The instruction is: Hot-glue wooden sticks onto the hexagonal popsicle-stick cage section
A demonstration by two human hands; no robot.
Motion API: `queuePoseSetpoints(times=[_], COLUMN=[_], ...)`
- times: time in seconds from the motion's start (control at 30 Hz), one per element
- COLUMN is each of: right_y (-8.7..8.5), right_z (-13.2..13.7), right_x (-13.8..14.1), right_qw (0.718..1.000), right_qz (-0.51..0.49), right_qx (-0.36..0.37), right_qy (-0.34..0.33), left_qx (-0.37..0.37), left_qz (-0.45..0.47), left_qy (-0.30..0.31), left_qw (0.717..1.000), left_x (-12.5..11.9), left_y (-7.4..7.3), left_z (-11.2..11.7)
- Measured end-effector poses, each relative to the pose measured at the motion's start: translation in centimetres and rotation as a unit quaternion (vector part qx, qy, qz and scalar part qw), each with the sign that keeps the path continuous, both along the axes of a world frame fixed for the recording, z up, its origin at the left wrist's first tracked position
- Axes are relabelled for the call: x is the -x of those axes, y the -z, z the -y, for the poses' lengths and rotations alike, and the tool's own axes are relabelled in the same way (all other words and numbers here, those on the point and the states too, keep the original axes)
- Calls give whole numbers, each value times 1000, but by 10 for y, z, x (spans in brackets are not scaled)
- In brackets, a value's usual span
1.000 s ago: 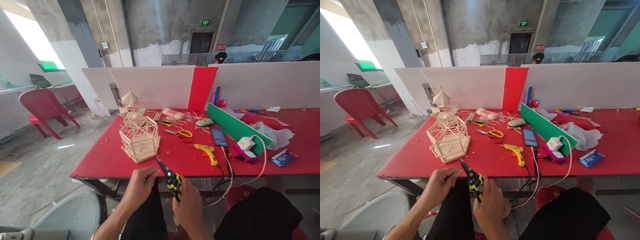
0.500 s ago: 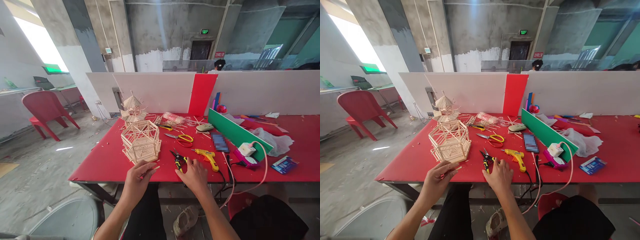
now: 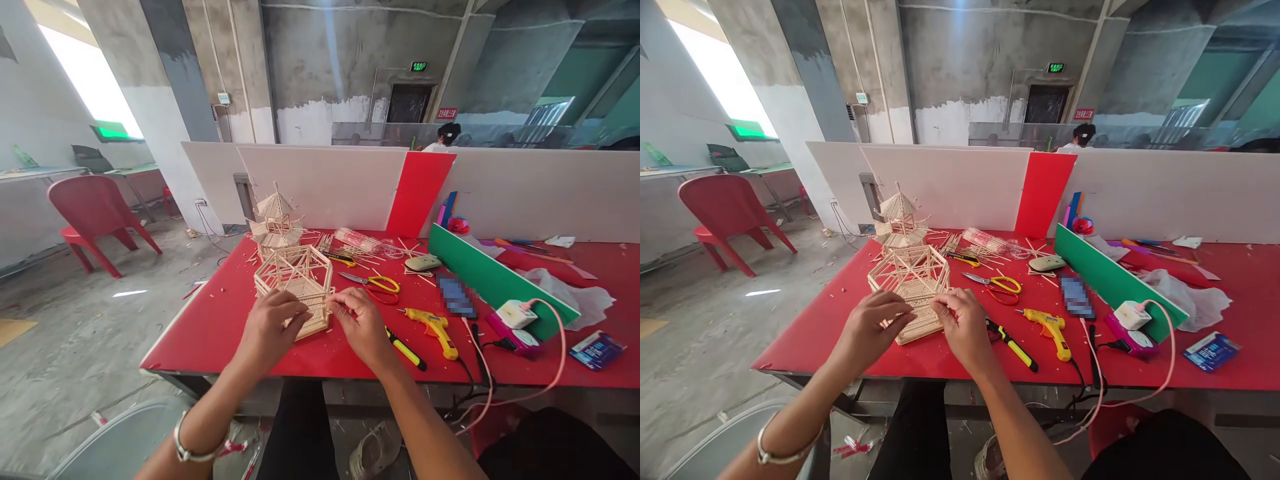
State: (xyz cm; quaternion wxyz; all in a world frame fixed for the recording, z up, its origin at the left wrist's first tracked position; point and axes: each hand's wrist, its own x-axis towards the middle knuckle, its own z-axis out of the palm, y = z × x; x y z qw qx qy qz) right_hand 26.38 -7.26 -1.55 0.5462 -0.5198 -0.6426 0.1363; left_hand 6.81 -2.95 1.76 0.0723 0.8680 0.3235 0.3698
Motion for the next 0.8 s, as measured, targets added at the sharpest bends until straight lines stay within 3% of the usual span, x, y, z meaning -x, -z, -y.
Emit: queuePoseSetpoints(times=[0.07,0.17,0.3,0.53,0.8], right_y=[3,9,14,15,20], right_z=[-14,-30,-37,-23,-6], right_x=[-1,1,5,4,4], right_qw=[1000,1000,999,994,993], right_qz=[8,-3,-25,-58,-73], right_qx=[-1,8,11,41,44], right_qy=[10,25,46,80,76], left_qx=[-5,54,118,275,303], left_qz=[-63,-145,-202,-236,-218], left_qy=[5,52,41,34,23], left_qw=[998,987,971,931,927], left_x=[6,8,2,-1,-9], left_y=[-12,-32,-49,-55,-61], left_z=[-18,-43,-67,-83,-80])
